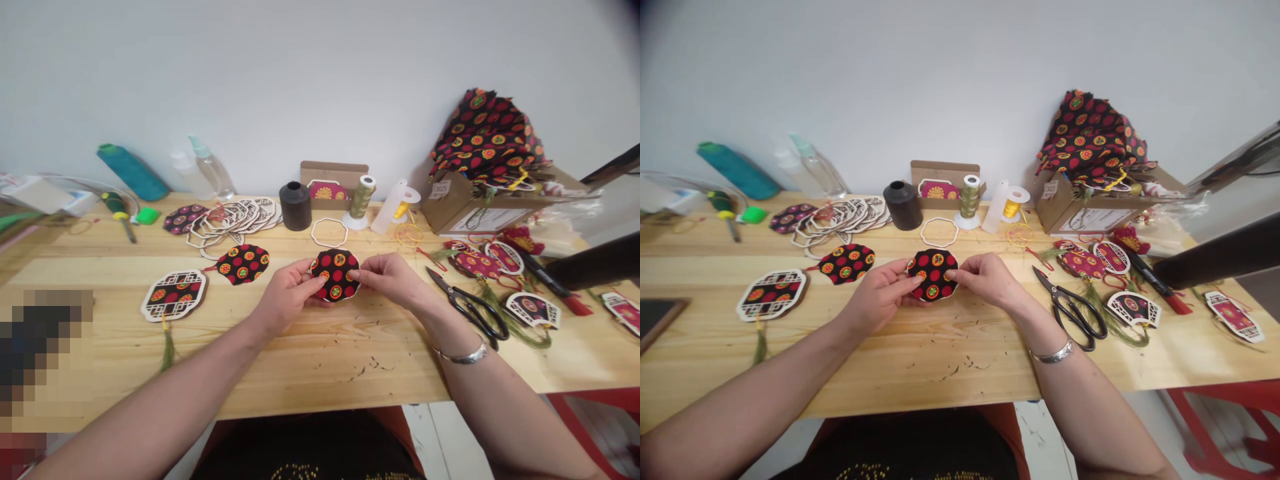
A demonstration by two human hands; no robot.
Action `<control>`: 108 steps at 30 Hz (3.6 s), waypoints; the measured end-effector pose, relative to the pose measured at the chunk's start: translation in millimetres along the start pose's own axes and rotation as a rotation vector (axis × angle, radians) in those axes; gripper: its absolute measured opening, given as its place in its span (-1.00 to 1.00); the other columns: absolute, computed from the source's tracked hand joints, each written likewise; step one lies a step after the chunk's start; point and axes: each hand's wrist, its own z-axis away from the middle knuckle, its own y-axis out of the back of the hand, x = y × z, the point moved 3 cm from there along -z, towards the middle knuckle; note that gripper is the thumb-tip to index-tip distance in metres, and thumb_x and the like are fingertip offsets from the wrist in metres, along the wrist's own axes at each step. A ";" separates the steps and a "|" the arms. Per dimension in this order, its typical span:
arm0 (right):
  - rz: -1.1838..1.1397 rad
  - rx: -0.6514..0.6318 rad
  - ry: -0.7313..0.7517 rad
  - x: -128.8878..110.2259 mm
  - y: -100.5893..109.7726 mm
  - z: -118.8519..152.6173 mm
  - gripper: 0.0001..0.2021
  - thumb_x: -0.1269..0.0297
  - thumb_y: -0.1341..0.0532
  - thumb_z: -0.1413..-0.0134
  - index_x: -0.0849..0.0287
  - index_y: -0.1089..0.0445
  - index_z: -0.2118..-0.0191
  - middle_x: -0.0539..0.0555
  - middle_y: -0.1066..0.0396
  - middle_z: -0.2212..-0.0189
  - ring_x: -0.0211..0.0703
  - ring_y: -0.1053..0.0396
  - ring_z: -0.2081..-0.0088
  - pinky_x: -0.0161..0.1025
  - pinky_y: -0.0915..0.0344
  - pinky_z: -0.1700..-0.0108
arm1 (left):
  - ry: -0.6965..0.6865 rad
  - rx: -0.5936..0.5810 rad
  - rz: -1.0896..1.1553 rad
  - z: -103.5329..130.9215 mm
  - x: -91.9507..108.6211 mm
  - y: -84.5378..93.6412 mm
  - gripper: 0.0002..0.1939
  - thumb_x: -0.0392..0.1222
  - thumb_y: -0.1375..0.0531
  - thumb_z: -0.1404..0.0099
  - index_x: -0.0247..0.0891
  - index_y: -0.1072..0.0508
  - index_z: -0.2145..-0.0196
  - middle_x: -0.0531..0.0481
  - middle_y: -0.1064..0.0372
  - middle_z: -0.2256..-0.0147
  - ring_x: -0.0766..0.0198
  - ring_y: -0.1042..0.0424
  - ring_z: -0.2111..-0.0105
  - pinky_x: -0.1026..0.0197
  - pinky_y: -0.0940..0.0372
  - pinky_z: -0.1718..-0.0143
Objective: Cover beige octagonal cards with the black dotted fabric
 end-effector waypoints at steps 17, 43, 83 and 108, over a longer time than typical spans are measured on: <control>0.001 -0.015 0.049 -2.1 0.8 0.6 -0.67 0.12 -0.19 0.00 0.19 -0.26 0.65 -0.09 -0.15 0.69 -0.36 -0.01 0.60 -0.30 0.05 0.54 | -0.008 0.025 -0.070 -1.7 -1.1 1.7 -0.68 -0.17 -0.31 -0.15 -0.33 -0.48 0.13 0.02 -0.49 0.46 0.27 -0.49 0.40 0.15 -0.52 0.37; -0.176 -0.018 0.063 -0.7 6.4 0.8 -0.76 0.17 -0.20 -0.01 0.20 -0.36 0.55 -0.05 -0.30 0.62 -0.35 -0.17 0.57 -0.30 -0.11 0.48 | 0.023 0.010 0.066 -0.9 0.6 -0.9 -0.79 -0.24 -0.31 -0.13 -0.35 -0.55 0.24 -0.10 -0.56 0.28 0.27 -0.52 0.40 0.22 -0.49 0.38; -0.122 0.387 0.134 -1.7 7.6 -0.2 -0.72 0.11 -0.15 -0.10 0.23 -0.42 0.41 0.07 -0.44 0.49 -0.25 -0.31 0.47 -0.26 -0.25 0.38 | 0.050 -0.043 -0.165 4.7 -2.8 -4.6 -0.81 -0.13 -0.27 -0.18 -0.23 -0.59 0.26 0.00 -0.58 0.33 0.25 -0.51 0.35 0.23 -0.38 0.24; -0.024 0.468 0.235 2.1 4.9 -2.2 -0.71 0.10 -0.10 -0.14 0.19 -0.40 0.16 0.20 -0.47 0.16 -0.04 -0.39 0.14 -0.06 -0.31 0.13 | 0.048 0.055 0.013 0.7 -3.5 -1.0 -0.81 -0.15 -0.35 -0.09 -0.28 -0.60 0.33 0.01 -0.55 0.45 0.33 -0.47 0.45 0.28 -0.39 0.33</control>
